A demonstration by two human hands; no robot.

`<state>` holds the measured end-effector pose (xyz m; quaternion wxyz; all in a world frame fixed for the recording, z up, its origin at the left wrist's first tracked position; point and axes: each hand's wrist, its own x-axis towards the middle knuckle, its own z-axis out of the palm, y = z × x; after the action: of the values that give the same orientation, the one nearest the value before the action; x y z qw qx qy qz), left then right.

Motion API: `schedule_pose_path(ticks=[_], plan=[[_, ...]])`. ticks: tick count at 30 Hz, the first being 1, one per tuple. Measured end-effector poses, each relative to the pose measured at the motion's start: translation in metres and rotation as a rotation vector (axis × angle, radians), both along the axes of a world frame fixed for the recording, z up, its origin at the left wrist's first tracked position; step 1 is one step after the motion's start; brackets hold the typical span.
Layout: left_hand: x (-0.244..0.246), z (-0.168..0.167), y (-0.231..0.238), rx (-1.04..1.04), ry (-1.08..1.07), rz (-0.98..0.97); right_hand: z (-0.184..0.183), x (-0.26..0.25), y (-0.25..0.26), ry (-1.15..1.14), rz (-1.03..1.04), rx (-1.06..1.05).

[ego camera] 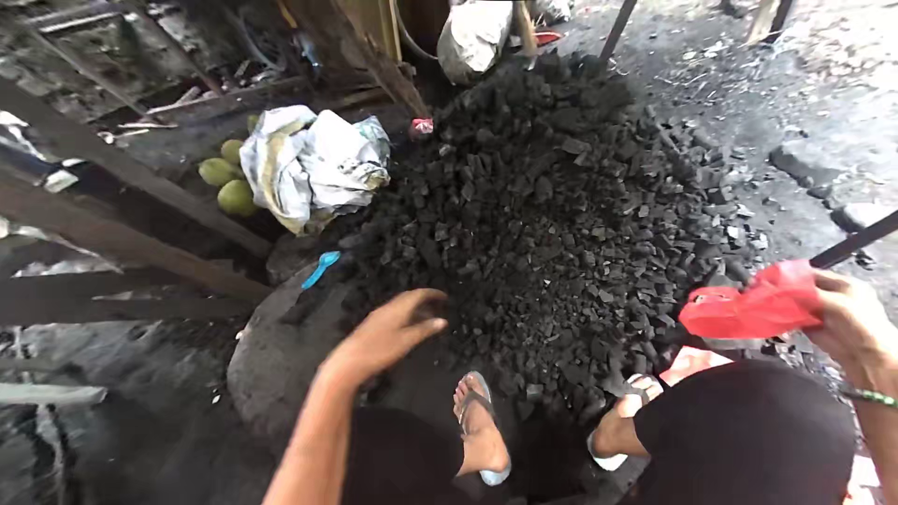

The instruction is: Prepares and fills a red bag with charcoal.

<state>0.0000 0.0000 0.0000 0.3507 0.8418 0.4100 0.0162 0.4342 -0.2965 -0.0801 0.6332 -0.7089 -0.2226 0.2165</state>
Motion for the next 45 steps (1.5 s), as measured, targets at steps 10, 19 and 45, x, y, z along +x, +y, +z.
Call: schedule_pose_path(ticks=[10,19,45], plan=[[0.138,-0.020,-0.072,-0.508,-0.508,-0.166,0.052,-0.107,0.137,-0.442,0.628,0.022],[0.116,-0.033,-0.008,-0.351,-0.625,0.124,0.008,-0.146,0.173,-0.136,0.641,-0.040],[0.095,-0.081,-0.024,-0.075,-0.155,0.149,-0.068,-0.207,0.169,0.294,0.290,-0.023]])
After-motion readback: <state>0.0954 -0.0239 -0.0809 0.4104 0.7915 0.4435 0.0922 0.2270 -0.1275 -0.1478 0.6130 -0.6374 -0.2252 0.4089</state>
